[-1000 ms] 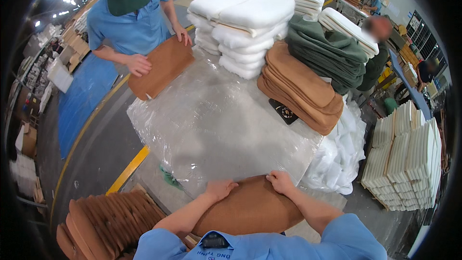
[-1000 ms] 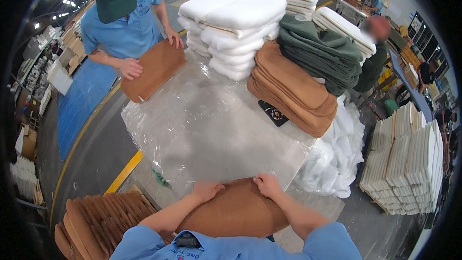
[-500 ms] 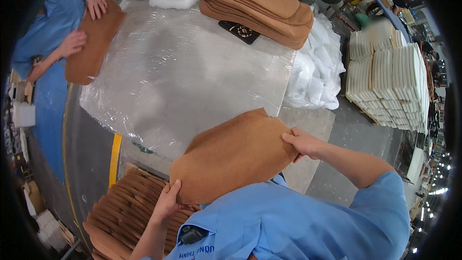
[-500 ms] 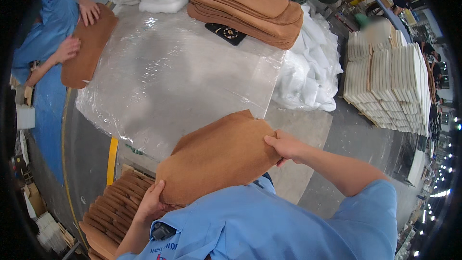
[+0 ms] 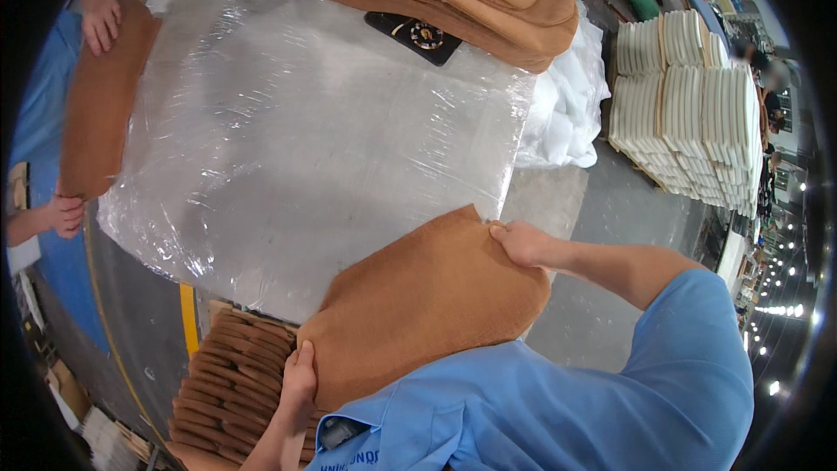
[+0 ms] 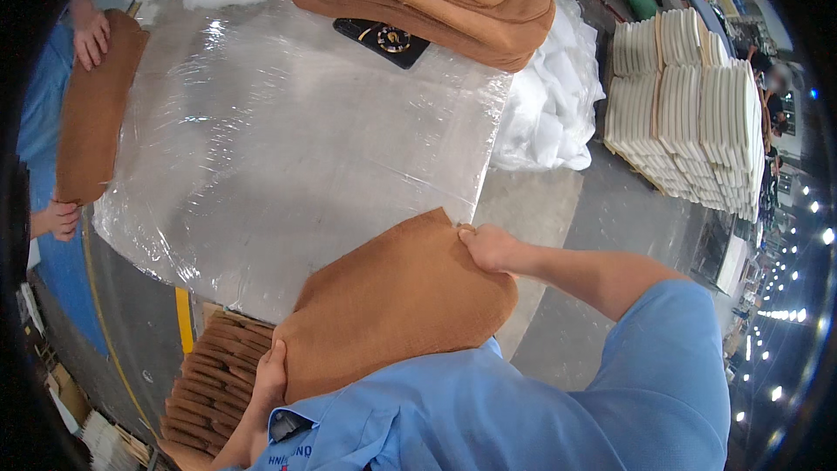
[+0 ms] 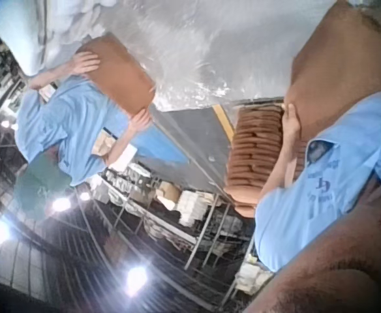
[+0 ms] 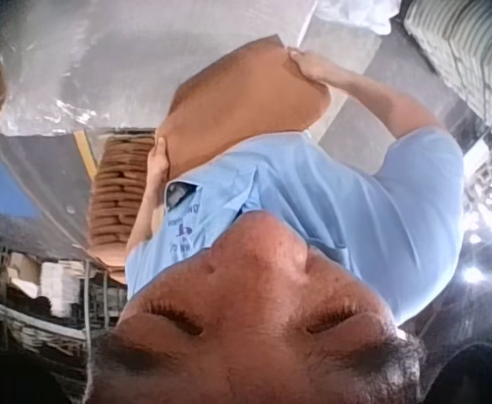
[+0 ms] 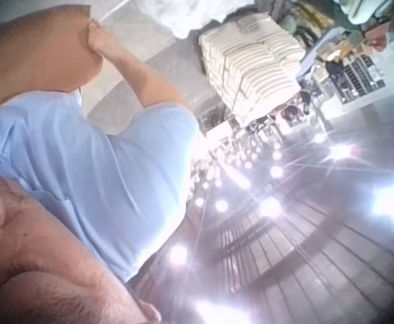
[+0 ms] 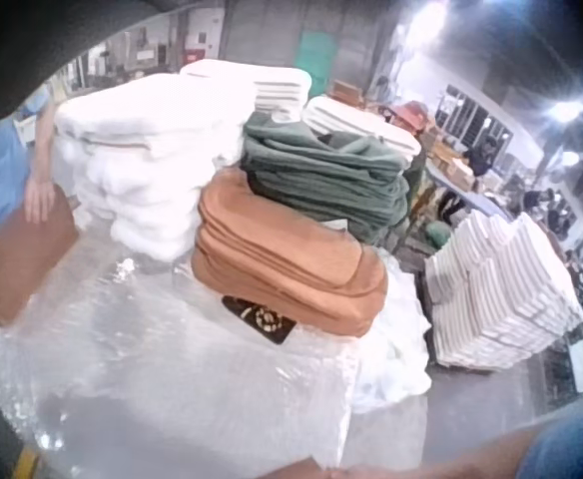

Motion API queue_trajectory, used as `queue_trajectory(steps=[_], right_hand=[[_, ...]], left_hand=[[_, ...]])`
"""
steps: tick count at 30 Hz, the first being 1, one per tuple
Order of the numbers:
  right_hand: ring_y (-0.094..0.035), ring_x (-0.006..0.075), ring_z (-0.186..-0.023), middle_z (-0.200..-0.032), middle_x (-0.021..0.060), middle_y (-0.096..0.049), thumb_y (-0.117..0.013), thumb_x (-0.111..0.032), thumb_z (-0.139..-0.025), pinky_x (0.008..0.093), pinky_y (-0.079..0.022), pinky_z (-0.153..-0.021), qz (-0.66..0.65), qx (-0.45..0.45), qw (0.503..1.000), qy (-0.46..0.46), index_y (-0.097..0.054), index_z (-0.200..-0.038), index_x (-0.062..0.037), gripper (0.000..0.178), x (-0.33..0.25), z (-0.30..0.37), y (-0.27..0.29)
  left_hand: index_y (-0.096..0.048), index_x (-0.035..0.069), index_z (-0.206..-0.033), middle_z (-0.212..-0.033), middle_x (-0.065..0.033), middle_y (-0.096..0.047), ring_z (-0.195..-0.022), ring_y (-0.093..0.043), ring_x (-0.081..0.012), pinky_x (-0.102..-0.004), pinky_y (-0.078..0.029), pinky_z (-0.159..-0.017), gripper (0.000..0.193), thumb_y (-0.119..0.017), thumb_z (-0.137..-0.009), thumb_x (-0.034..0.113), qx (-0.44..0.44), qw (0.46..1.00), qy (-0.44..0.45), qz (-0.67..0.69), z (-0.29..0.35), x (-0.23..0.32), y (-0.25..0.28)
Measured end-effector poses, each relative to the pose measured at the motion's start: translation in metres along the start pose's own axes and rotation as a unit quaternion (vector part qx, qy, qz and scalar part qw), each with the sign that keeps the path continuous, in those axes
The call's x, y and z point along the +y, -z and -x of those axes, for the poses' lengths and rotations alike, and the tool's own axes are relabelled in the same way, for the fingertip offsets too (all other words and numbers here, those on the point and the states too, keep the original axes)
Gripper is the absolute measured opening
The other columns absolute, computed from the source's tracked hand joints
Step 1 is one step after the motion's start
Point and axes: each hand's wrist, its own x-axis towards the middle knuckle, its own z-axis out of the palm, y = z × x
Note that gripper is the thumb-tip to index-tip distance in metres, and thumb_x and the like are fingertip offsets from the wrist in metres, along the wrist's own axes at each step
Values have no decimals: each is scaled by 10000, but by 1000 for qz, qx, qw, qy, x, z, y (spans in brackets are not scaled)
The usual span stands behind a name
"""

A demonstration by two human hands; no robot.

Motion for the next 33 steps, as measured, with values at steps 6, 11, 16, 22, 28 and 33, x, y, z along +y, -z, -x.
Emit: queue_trajectory(steps=[6,11,16,22,28,33], right_hand=[[-606,471,-1241,-1286,332,-651,-331,-401,-1109,509,-458,-1078,50,0,999,9,-643,-1261,114,621,-9,-16,2],[-604,481,-1220,-1264,318,-663,-291,-376,-1119,520,-456,-1075,85,6,995,49,-673,-1243,56,590,-9,-24,1],[-618,494,-1179,-1230,322,-672,-289,-372,-1119,525,-465,-1060,56,27,996,71,-691,-1197,56,593,-5,-23,-4],[-648,496,-1141,-1224,316,-687,-333,-429,-1097,525,-480,-1043,43,57,994,88,-690,-1182,78,625,7,-26,-10],[-631,417,-1241,-1333,257,-668,-389,-522,-1076,498,-464,-1070,60,93,981,159,-689,-1265,22,649,34,-62,-14],[-644,219,-1122,-1241,162,-713,-490,-492,-1083,385,-486,-1001,-391,96,886,230,-736,-1183,-4,556,64,6,-17]], left_hand=[[-583,-70,-1350,-1278,-140,-664,-1152,-622,-207,-344,-500,-988,506,-447,-1128,364,-30,999,-32,-15,-17,0,4],[-594,-65,-1334,-1289,-136,-660,-1169,-609,-201,-346,-497,-992,522,-416,-1136,383,-31,999,-40,-14,-23,7,-1],[-614,-62,-1302,-1256,-136,-676,-1135,-627,-204,-350,-504,-981,525,-390,-1142,386,-35,998,-57,0,-40,9,-2],[-623,-55,-1299,-1270,-141,-680,-1138,-638,-219,-360,-506,-982,532,-401,-1136,401,-24,999,-46,12,-58,-14,6],[-599,-45,-1358,-1365,-164,-635,-1232,-591,-251,-404,-473,-1034,574,-511,-1090,455,45,995,-80,-39,-72,-12,0],[-509,-27,-1450,-1427,-158,-564,-1285,-563,-258,-401,-446,-1084,577,-527,-1094,426,59,941,-328,-55,-25,-47,22]])
